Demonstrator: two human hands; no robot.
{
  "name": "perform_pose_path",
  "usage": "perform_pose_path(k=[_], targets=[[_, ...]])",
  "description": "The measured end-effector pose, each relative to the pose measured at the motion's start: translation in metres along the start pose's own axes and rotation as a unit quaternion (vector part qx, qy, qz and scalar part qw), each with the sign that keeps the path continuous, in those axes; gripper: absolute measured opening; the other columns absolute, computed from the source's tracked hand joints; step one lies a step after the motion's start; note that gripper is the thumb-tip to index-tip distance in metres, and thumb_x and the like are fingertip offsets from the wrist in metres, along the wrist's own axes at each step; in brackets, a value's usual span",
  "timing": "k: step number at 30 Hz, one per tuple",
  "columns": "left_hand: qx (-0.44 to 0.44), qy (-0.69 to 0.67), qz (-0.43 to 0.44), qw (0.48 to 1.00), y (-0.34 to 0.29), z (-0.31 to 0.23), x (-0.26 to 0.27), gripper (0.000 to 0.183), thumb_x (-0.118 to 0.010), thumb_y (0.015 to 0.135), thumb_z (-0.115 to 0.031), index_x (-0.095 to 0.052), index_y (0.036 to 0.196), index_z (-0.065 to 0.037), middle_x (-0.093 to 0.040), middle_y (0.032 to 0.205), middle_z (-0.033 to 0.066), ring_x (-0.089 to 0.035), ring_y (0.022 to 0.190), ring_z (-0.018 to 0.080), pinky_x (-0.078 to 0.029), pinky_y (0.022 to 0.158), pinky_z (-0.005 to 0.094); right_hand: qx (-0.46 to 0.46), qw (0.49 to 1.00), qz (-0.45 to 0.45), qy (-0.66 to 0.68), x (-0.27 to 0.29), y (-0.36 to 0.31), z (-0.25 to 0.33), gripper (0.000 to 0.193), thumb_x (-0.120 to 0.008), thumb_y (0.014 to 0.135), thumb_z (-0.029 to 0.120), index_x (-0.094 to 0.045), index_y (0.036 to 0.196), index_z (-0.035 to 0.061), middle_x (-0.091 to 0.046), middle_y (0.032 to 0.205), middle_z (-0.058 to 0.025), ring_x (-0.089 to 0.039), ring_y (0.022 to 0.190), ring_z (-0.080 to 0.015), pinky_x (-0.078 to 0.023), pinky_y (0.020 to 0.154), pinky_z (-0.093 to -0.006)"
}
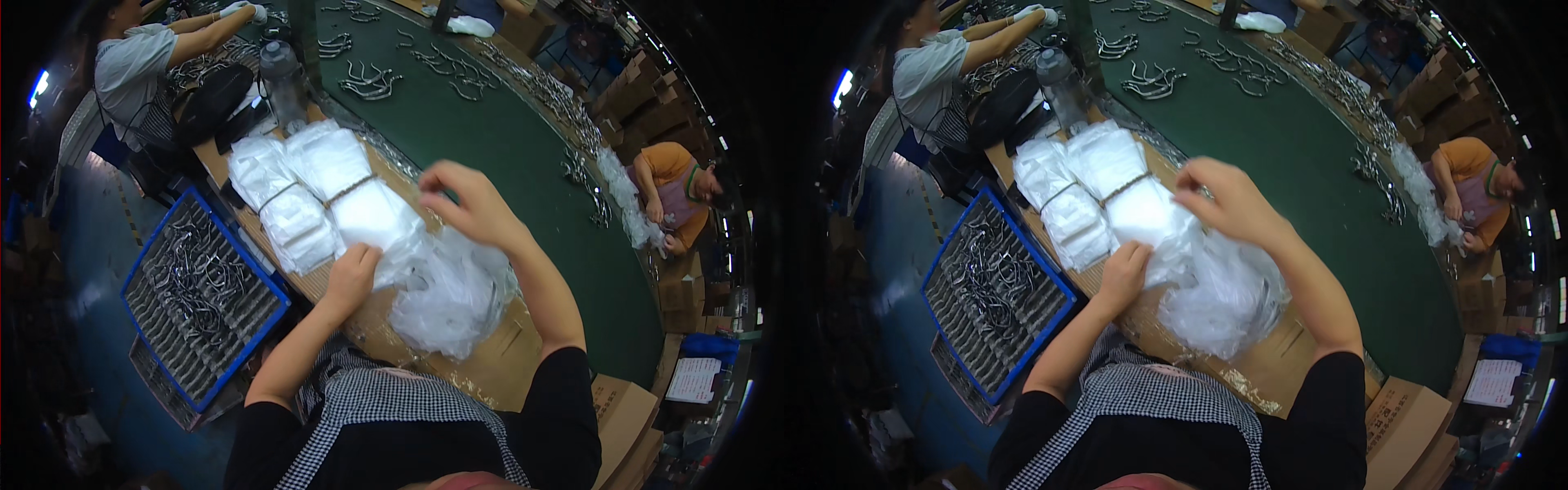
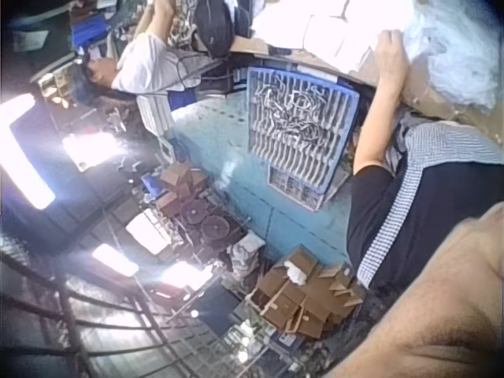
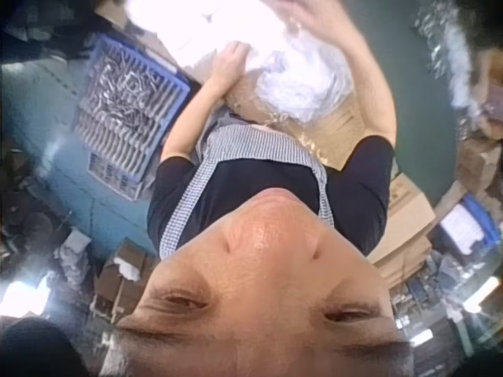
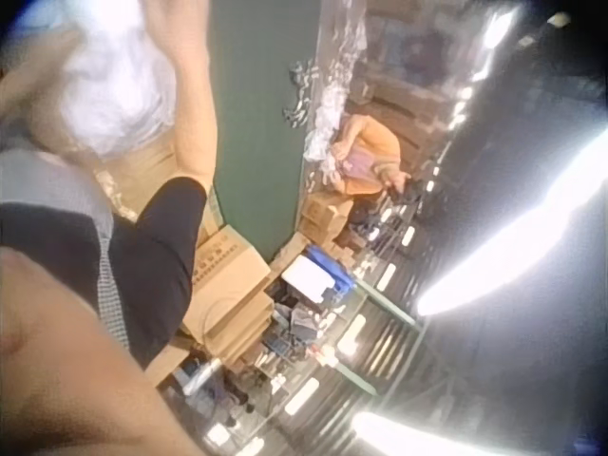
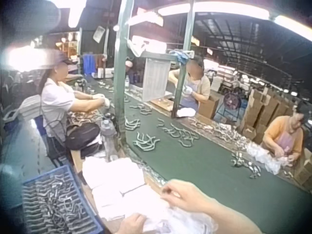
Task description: The person sorts small metal hooks into plastic bags by hand, then places the filled bags into cardboard boxes.
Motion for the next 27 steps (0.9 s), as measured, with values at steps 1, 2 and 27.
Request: perform_pose_path(k=[1, 2, 27], targets=[[0.005, -0.029, -0.017, 0.999, 0.001, 0.002, 0.001, 0.015, -0.061, 0.080, -0.004, -0.061, 0.095, -0.004, -0.057, 0.082, 0.0113, -0.059, 0.075, 0.0301, -0.049, 0.064, 0.0385, -0.018, 0.999, -0.003, -0.031, -0.004, 0.032, -0.023, 0.024, -0.068, 0.086, 0.015, -0.063, 0.105, 0.0004, -0.062, 0.101, -0.0127, -0.063, 0.088, -0.0249, -0.050, 0.077, -0.0330], [0.013, -0.052, -0.034, 0.998, -0.002, 0.007, 0.005, 0.015, -0.060, 0.081, -0.005, -0.061, 0.095, -0.004, -0.058, 0.083, 0.0114, -0.060, 0.075, 0.0305, -0.050, 0.064, 0.0385, -0.031, 0.998, -0.004, -0.056, -0.015, 0.066, -0.050, 0.026, -0.067, 0.087, 0.017, -0.063, 0.106, -0.0003, -0.062, 0.101, -0.0136, -0.062, 0.089, -0.0257, -0.050, 0.079, -0.0336], [-0.039, -0.072, -0.065, 0.995, -0.013, 0.001, -0.007, 0.009, -0.054, 0.081, -0.011, -0.050, 0.084, -0.004, -0.048, 0.080, 0.0121, -0.055, 0.074, 0.0305, -0.048, 0.063, 0.0396, -0.007, 0.898, 0.102, -0.429, -0.049, 0.073, -0.203, 0.025, -0.060, 0.088, 0.009, -0.053, 0.106, -0.0053, -0.050, 0.116, -0.0253, -0.046, 0.117, -0.0438, -0.041, 0.100, -0.0474]])
Point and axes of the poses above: each hand's wrist, its own y-axis towards the middle knuckle, its own x-axis out of the back of the hand, z = x × y, the point moved 7 cm from there along y, towards the middle knuckle
